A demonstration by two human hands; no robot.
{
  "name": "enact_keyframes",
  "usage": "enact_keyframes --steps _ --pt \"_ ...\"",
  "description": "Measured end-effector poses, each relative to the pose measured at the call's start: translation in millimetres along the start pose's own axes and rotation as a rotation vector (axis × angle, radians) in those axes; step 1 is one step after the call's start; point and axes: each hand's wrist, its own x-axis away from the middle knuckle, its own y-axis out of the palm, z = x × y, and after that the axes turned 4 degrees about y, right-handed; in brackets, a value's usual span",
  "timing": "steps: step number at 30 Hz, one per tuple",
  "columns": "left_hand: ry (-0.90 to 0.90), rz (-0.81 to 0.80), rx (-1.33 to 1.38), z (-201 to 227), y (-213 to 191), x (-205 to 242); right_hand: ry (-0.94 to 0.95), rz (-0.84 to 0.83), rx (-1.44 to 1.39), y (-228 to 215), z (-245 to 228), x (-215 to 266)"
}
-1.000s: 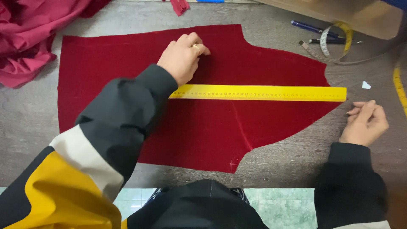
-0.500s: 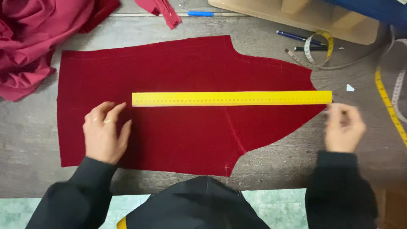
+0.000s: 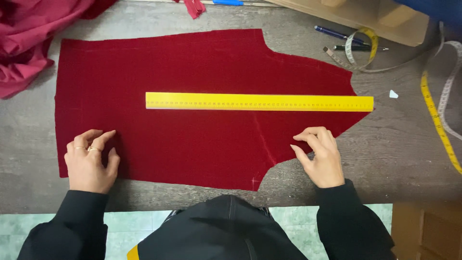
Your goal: The person places a paper pattern on a piece of red fabric and uses a yellow ruler to measure and mark the fabric. They repeatedly align the ruler along the pattern's edges and use a white marking tool to draw lines on the fabric.
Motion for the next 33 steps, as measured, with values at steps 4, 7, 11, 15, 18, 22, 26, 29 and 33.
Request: enact_keyframes --steps 4,7,11,15,18,22,26,29,33 --pt "0.019 0.036 0.009 -5 2 2 0.031 -0.014 0.007 1 2 2" --pt "0.036 0.054 0.016 -12 7 3 0.034 -0.001 -0.006 0 2 3" --pt "0.032 0.089 0.021 -13 4 6 0.029 0.005 -0.036 -2 -1 4" --pt "-0.040 0.069 -0.004 -16 3 12 0.025 0.003 -0.057 -6 -2 4" --pt "-0.053 0.090 -0.006 -21 5 18 0.041 0.031 -0.084 -10 -2 1" --pt "-0.132 0.115 -0.105 -28 13 20 0.101 0.104 -0.072 -12 10 -2" --pt "-0.035 0.090 -0.002 9 -9 -34 0.161 0.122 -0.142 -23 3 -12" --pt "0.160 -0.020 0.217 65 -2 -93 0.174 0.152 -0.180 -27 -2 -21" --pt "0.386 -0.115 0.319 120 33 -150 0.187 0.199 -0.194 -33 -2 -26"
